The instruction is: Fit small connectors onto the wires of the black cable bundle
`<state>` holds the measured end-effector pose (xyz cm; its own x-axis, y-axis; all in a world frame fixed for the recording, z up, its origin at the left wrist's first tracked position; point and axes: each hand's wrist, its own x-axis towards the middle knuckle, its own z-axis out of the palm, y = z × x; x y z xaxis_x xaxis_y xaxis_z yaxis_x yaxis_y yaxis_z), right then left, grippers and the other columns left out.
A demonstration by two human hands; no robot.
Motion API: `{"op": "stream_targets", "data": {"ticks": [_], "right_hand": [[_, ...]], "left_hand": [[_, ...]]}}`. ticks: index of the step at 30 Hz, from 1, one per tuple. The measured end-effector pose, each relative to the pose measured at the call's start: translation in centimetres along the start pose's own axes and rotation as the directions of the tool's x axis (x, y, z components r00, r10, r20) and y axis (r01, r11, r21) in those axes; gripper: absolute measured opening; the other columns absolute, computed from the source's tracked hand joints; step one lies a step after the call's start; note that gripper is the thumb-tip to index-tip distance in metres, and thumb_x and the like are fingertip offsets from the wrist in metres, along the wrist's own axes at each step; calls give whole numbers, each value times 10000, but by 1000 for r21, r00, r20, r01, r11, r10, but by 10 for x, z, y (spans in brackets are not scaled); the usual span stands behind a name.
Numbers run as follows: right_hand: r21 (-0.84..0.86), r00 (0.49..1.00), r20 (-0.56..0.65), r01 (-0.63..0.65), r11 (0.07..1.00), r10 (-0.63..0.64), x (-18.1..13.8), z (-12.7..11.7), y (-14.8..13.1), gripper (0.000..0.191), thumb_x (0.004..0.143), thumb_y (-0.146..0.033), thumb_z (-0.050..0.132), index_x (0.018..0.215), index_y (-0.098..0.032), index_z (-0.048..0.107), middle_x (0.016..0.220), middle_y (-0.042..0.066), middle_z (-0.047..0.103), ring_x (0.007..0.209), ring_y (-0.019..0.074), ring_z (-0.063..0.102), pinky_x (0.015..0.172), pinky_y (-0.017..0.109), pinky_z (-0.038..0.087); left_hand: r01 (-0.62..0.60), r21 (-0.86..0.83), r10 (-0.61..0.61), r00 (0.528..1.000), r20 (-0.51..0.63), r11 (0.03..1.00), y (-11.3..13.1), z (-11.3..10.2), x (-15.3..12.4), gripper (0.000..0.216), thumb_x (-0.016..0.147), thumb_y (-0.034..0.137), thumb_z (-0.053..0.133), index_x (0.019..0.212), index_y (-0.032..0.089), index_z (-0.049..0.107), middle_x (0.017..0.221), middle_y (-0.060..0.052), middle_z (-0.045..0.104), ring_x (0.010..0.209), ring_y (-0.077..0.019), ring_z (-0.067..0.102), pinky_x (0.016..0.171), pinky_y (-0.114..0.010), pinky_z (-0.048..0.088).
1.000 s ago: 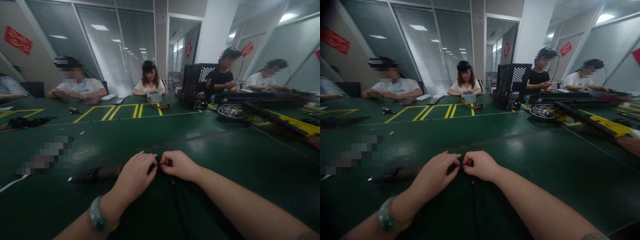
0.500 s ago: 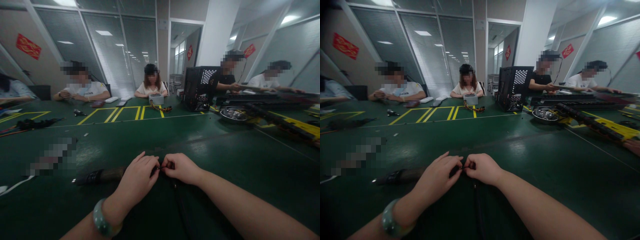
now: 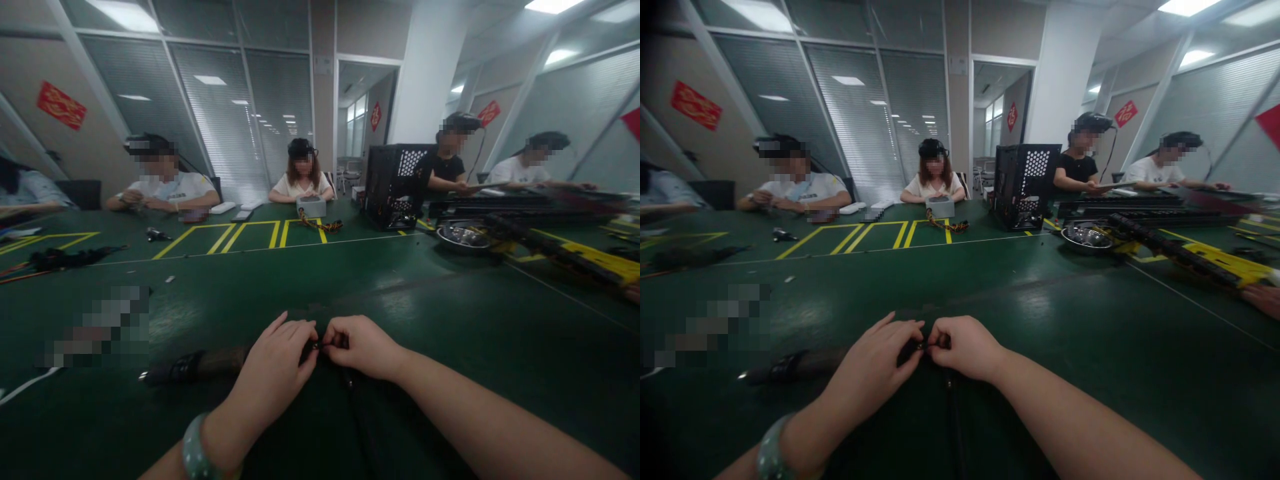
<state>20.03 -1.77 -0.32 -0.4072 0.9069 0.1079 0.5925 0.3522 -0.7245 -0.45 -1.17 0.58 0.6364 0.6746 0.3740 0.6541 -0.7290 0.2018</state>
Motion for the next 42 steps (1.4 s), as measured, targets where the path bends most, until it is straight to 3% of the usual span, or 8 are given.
{"op": "stream_targets", "data": {"ticks": [30,42], "right_hand": [[-6,1000,-8,25,1000,-25,0,1,1,64,798,-201,625,857,-188,645,728,-34,645,634,96,581,555,170,391],[5,999,-16,30,1000,-30,0,1,2,58,799,-207,626,854,-197,643,741,-35,651,649,100,595,562,172,401]], "left_hand": [[3,-4,-3,1000,22,1000,3,-2,0,83,832,152,550,877,219,570,981,-2,662,943,-190,616,1103,-507,290],[66,-49,-64,997,41,997,4,-3,0,92,844,156,541,889,230,572,910,9,640,875,-178,598,1039,-457,364]]}}
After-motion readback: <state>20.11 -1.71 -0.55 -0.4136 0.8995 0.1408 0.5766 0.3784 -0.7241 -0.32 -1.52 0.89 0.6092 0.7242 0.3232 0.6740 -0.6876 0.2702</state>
